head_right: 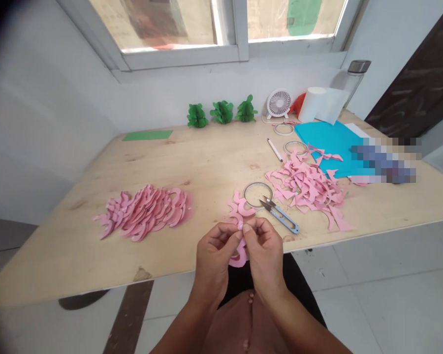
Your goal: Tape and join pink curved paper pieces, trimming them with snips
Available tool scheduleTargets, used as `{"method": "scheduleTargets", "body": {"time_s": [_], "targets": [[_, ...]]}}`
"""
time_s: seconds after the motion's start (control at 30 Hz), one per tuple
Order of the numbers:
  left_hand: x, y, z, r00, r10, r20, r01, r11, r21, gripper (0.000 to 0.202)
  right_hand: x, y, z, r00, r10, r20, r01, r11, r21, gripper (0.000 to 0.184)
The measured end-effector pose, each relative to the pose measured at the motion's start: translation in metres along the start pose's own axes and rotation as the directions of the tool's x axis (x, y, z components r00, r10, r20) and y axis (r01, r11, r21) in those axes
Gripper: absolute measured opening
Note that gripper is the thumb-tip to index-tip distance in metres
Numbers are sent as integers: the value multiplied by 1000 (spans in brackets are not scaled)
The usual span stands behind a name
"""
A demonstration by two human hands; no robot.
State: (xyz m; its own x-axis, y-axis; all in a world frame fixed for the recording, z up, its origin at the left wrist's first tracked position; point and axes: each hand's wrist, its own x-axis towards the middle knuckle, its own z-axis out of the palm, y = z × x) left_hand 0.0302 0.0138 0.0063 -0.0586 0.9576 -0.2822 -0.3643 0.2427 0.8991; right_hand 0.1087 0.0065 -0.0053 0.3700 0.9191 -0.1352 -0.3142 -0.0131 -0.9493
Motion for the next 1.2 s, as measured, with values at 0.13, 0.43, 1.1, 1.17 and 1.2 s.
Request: {"method": "scheduleTargets", "body": {"time_s": [0.13, 0.43, 1.1, 1.17, 1.2], "targets": [[0, 0, 1, 1000, 2, -18, -2, 1000, 12, 10, 0, 1, 0, 1000, 9, 1, -9, 1000, 8, 16], [-2, 4, 2, 1000, -25, -9, 25, 999, -25, 9, 1, 0, 1, 999, 37, 2, -37, 996, 82, 17], [1, 7, 3, 997, -55, -50, 53, 998, -46, 10, 0, 0, 3, 1000, 30, 7, -31, 999, 38, 19], [0, 6, 3, 997, -57, -44, 55, 997, -49, 10, 0, 1, 3, 1000, 29, 2, -29, 999, 30, 19], [0, 6, 3, 998, -59, -38, 57, 997, -51, 10, 0, 1, 3, 1000, 25, -1, -24, 999, 29, 19]]}}
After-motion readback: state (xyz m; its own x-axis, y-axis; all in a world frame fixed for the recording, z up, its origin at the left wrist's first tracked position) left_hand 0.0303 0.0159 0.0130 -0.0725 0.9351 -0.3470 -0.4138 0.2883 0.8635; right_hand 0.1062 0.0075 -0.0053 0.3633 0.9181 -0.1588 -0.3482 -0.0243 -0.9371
